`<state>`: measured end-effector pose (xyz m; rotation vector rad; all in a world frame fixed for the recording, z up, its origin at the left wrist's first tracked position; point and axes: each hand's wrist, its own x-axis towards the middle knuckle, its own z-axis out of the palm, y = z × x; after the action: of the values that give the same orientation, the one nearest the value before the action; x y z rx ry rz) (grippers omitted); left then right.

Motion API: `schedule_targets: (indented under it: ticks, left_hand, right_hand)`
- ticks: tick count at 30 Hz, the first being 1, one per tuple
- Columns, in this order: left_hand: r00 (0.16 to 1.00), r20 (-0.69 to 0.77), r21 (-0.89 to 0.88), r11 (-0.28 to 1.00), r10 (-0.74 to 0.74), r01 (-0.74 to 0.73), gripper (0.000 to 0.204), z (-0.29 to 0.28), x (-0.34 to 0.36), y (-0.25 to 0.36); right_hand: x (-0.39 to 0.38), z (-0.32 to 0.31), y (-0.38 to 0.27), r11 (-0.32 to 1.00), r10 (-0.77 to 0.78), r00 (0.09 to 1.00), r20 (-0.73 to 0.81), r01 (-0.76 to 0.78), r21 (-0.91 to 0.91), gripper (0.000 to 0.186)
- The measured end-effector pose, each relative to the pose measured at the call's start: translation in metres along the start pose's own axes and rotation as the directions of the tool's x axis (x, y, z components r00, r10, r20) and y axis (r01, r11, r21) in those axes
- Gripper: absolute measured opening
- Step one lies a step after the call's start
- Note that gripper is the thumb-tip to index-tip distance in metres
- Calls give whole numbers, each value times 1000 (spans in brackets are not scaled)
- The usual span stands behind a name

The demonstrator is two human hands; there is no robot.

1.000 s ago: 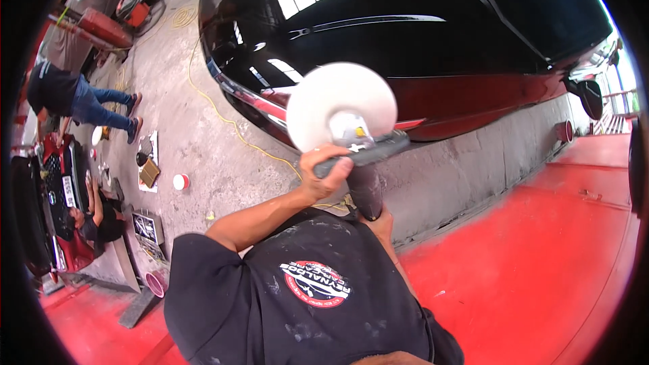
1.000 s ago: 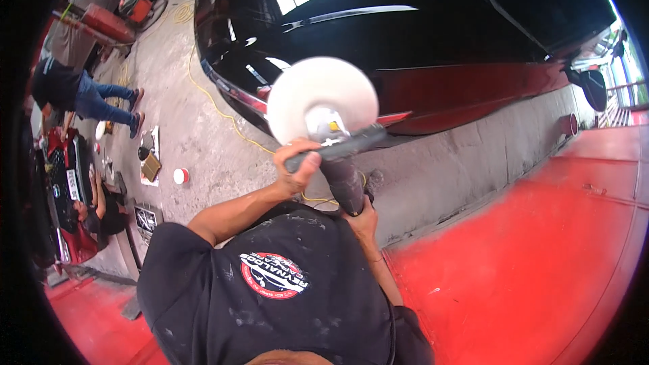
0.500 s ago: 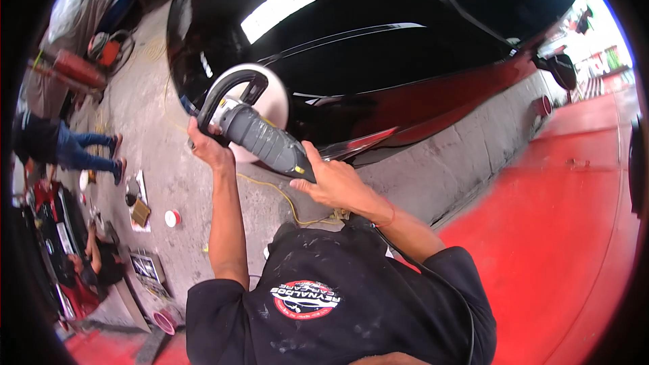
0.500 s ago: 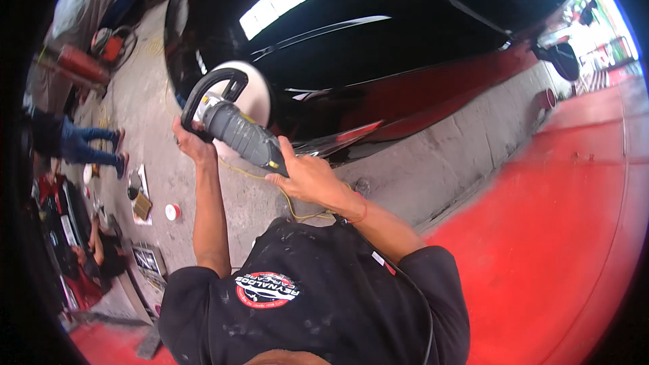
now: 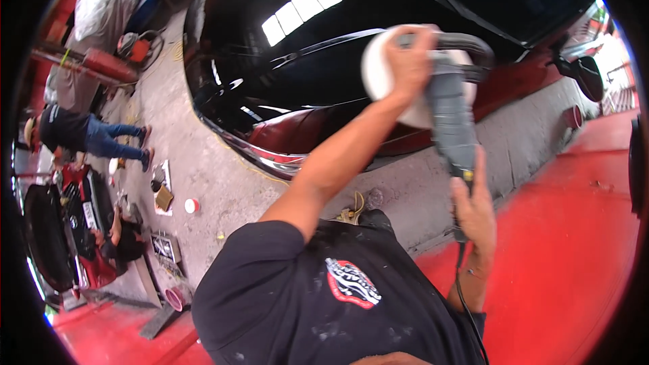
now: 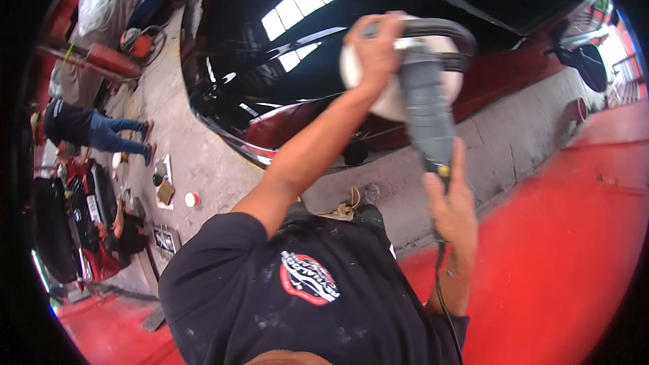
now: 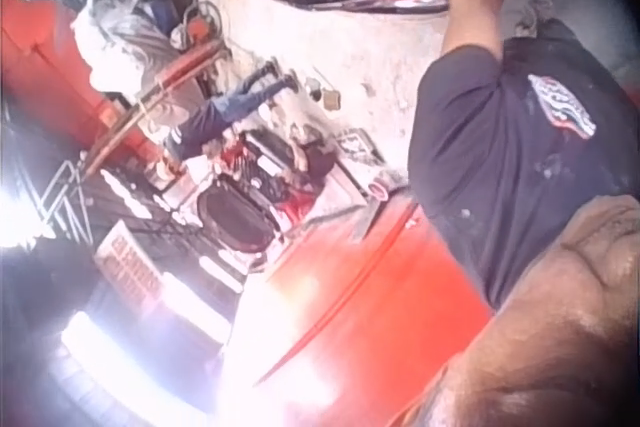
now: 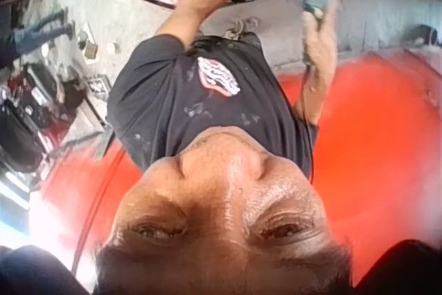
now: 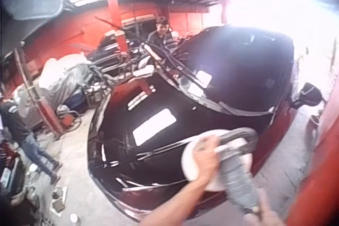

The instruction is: Buffering the hood of a black car with a power buffer.

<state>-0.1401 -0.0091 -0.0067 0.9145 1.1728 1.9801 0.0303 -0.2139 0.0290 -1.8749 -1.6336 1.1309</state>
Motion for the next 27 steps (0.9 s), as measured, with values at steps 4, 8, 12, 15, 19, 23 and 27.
schedule_targets:
  ticks: [4,8,12,15,19,23,27]
  left_hand:
    - [980,163,-153,978,-116,142,25,76,-3,-13]
    - [970,151,-69,977,-190,202,26,67,1,5]
    - [995,17,-87,991,-99,100,25,-8,22,19]
    - [986,-138,8,996,-89,91,27,-92,33,45]
    - [940,-327,-19,995,-95,95,26,-192,45,68]
    - [867,-497,133,986,-25,105,23,-279,64,79]
    - [788,-616,219,966,26,139,24,-358,79,85]
  right_hand:
    - [12,-19,13,955,81,987,-137,-38,294,74]
    - [15,-16,3,952,100,988,-115,-61,301,73]
    - [14,-6,-30,971,32,999,25,-37,237,73]
    - [17,24,-64,990,-58,973,225,27,138,75]
    - [23,79,-107,998,-55,927,370,63,-10,77]
    - [37,139,-149,988,-21,849,528,98,-120,79]
    - [46,199,-166,957,-182,771,611,281,-69,81]
